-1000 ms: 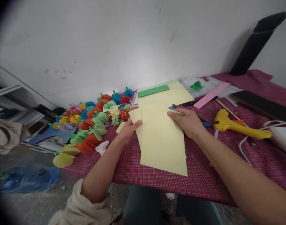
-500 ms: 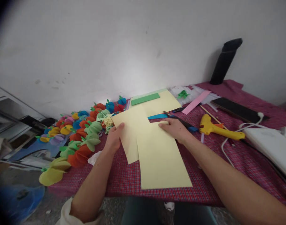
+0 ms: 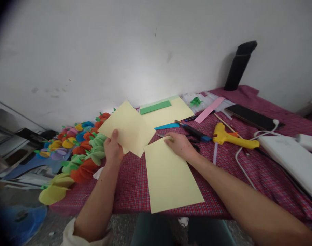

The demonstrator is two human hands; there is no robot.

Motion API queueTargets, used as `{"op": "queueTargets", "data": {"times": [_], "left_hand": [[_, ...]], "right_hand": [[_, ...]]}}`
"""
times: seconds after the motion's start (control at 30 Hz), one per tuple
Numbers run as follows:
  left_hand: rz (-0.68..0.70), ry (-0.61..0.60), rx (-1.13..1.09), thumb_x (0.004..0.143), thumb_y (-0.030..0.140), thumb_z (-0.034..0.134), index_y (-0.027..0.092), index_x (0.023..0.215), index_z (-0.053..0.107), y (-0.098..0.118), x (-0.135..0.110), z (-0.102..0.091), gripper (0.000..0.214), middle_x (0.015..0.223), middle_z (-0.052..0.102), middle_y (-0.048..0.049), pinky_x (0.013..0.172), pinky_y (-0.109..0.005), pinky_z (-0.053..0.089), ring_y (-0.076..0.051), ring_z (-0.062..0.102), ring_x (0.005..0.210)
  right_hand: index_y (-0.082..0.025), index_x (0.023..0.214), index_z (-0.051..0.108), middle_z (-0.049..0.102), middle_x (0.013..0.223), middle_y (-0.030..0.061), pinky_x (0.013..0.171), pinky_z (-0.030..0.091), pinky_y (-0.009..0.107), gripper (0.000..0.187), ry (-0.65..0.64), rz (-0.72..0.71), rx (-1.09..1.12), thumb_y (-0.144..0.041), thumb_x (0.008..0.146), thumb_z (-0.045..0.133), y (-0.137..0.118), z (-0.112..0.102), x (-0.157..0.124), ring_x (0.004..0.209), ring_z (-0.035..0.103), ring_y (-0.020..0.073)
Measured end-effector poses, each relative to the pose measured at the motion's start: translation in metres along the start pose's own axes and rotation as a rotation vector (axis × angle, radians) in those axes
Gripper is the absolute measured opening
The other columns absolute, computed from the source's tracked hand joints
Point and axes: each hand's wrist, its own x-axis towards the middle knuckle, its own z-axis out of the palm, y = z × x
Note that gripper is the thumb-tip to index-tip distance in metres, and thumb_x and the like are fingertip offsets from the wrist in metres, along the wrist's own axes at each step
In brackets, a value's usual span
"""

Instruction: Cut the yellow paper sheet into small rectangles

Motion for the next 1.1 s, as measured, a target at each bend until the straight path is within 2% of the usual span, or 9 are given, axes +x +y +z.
{"op": "queueTargets", "data": {"times": [0.3,0.47,0.53,0.6,0.7,0.8,0.9,1.0,1.1], "left_hand": [[-0.106,-0.099,-0.133,0.072,0.029,0.062,0.018,0.095,0.062,0.003,-0.007,0.006,0.025,0.096,0.066,-0.0046,0.079,-0.028,0.048,-0.015,0.062,0.085],[-0.138,-0.176,-0.171,0.073,0.027,0.061,0.019,0.094,0.062,0.005,-0.01,0.007,0.023,0.094,0.067,-0.004,0.08,-0.028,0.047,-0.014,0.062,0.085],[-0.152,-0.205,-0.176,0.073,0.027,0.062,0.02,0.095,0.062,0.005,-0.011,0.008,0.023,0.095,0.067,-0.0038,0.08,-0.027,0.047,-0.014,0.062,0.085],[-0.168,-0.226,-0.174,0.072,0.027,0.062,0.019,0.096,0.062,0.004,-0.012,0.008,0.025,0.096,0.067,-0.0041,0.08,-0.026,0.047,-0.013,0.062,0.086],[-0.205,-0.232,-0.147,0.071,0.028,0.063,0.018,0.095,0.062,0.004,-0.013,0.007,0.026,0.096,0.067,-0.0055,0.079,-0.026,0.047,-0.014,0.062,0.084],[-0.223,-0.225,-0.119,0.07,0.028,0.064,0.018,0.093,0.063,0.003,-0.014,0.007,0.026,0.096,0.067,-0.0052,0.076,-0.025,0.048,-0.013,0.062,0.082],[-0.21,-0.216,-0.095,0.07,0.029,0.064,0.018,0.092,0.063,0.003,-0.015,0.008,0.025,0.097,0.066,-0.0043,0.076,-0.025,0.048,-0.013,0.062,0.082],[-0.207,-0.21,-0.066,0.068,0.03,0.065,0.019,0.093,0.063,0.002,-0.015,0.007,0.027,0.097,0.066,-0.0041,0.076,-0.026,0.048,-0.014,0.063,0.081],[-0.252,-0.255,-0.053,0.066,0.033,0.066,0.018,0.092,0.063,0.002,-0.016,0.006,0.03,0.093,0.067,-0.0047,0.074,-0.027,0.049,-0.015,0.063,0.079]], "right_hand": [[-0.021,0.103,0.054,0.063,0.095,0.0045,0.075,0.042,0.033,0.029,0.055,-0.001,-0.091,-0.028,0.075,0.05,0.007,0.007,0.0,0.085,0.058,0.0212],[-0.017,0.117,0.046,0.055,0.111,0.0093,0.087,0.037,0.039,0.048,0.164,-0.045,-0.113,-0.026,0.07,0.056,0.01,0.007,0.003,0.103,0.049,0.0254],[-0.015,0.12,0.044,0.051,0.117,0.0122,0.091,0.034,0.042,0.056,0.237,-0.054,-0.071,-0.031,0.068,0.058,0.008,0.004,0.004,0.11,0.043,0.0278],[-0.016,0.12,0.044,0.048,0.121,0.0117,0.092,0.033,0.042,0.055,0.264,-0.039,0.082,-0.036,0.07,0.056,0.005,0.0,0.005,0.111,0.043,0.0267],[-0.021,0.115,0.049,0.053,0.116,0.0072,0.089,0.038,0.038,0.041,0.207,0.016,0.46,-0.041,0.079,0.045,-0.001,-0.006,0.005,0.103,0.05,0.0209],[-0.02,0.109,0.054,0.059,0.107,0.0065,0.086,0.039,0.035,0.039,0.103,0.018,0.738,-0.044,0.083,0.037,-0.01,-0.01,0.002,0.098,0.054,0.0183],[-0.019,0.103,0.056,0.063,0.095,0.0051,0.072,0.044,0.03,0.037,-0.037,0.026,0.847,-0.044,0.079,0.045,-0.018,-0.013,-0.002,0.083,0.058,0.0166],[-0.017,0.083,0.061,0.063,0.07,0.0002,0.053,0.042,0.024,0.029,-0.166,0.049,0.842,-0.042,0.07,0.057,-0.021,-0.01,-0.005,0.058,0.056,0.0119],[-0.015,0.068,0.06,0.059,0.058,-0.002,0.046,0.037,0.022,0.028,-0.164,0.103,0.831,-0.043,0.069,0.058,-0.02,-0.007,-0.006,0.047,0.05,0.0089]]}}
